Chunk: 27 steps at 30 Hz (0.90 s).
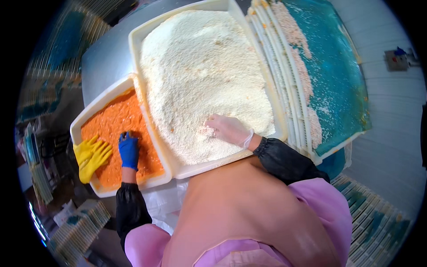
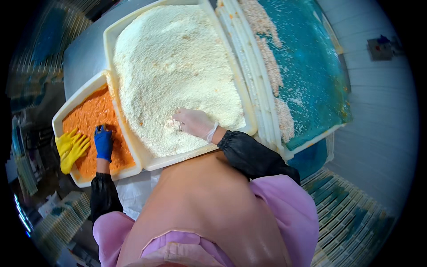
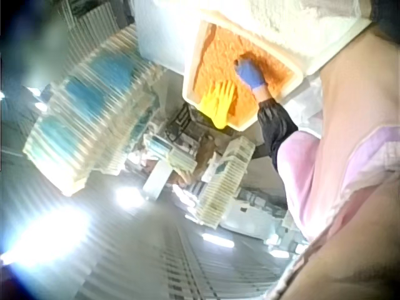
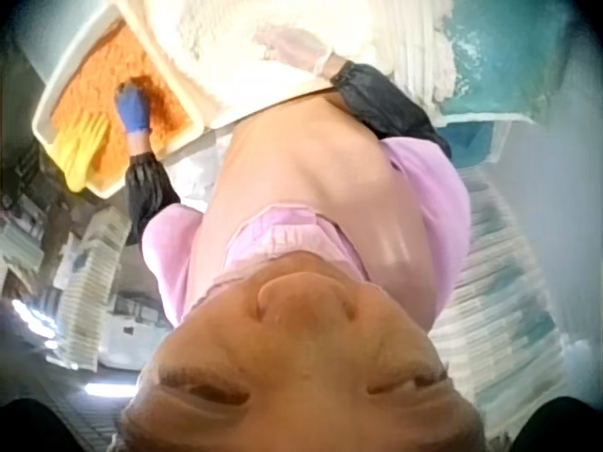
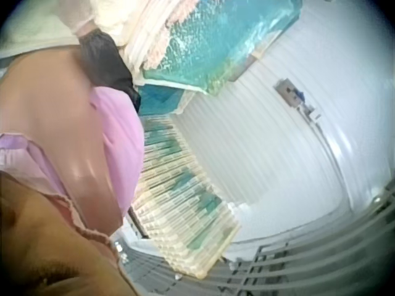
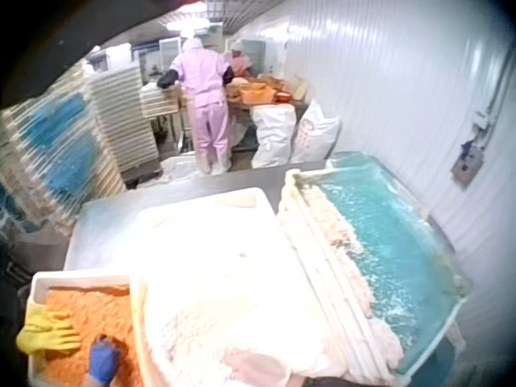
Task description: The person repeatedly picks up orange fish fillets, coats them in white flour, and places them into a green tray. The process is repeated for multiple fillets in a continuous sequence.
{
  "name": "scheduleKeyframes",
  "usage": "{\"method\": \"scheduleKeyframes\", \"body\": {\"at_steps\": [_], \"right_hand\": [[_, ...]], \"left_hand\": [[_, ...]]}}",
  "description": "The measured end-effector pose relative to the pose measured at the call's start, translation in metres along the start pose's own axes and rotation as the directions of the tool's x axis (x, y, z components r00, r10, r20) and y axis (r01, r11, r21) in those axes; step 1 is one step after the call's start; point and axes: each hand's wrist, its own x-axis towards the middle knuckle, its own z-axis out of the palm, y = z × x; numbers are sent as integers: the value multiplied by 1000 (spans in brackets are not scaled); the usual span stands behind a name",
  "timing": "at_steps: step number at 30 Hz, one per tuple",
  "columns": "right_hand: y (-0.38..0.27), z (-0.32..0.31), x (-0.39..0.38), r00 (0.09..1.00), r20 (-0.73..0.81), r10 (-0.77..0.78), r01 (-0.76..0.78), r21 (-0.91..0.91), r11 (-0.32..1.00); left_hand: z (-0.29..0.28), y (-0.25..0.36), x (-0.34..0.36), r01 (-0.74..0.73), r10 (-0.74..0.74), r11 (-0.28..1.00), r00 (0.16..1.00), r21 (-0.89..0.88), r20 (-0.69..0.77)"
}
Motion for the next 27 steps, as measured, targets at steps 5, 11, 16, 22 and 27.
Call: {"method": "scheduleKeyframes", "body": {"at_steps": [5,11,16,22,27], "right_hand": [[-31,-93,-24,779,241,579,-567,667,484],[9,-223,-51,720,-474,506,-339,396,853],[79,-245,-67,691,-588,420,-652,-257,714],[78,-234,-92,758,-481,441,-625,-343,701],[97,-231,-99,801,-519,299,-363,-23,931]], "left_hand": [[-11,-3,-2,-127,127,991,992,-47,-8],[26,-16,-17,-191,190,981,982,-46,-17],[16,-18,-13,-230,236,969,970,-90,58],[6,-27,-33,52,-12,915,995,-400,101],[21,-63,-36,345,-254,537,936,-770,242]]}}
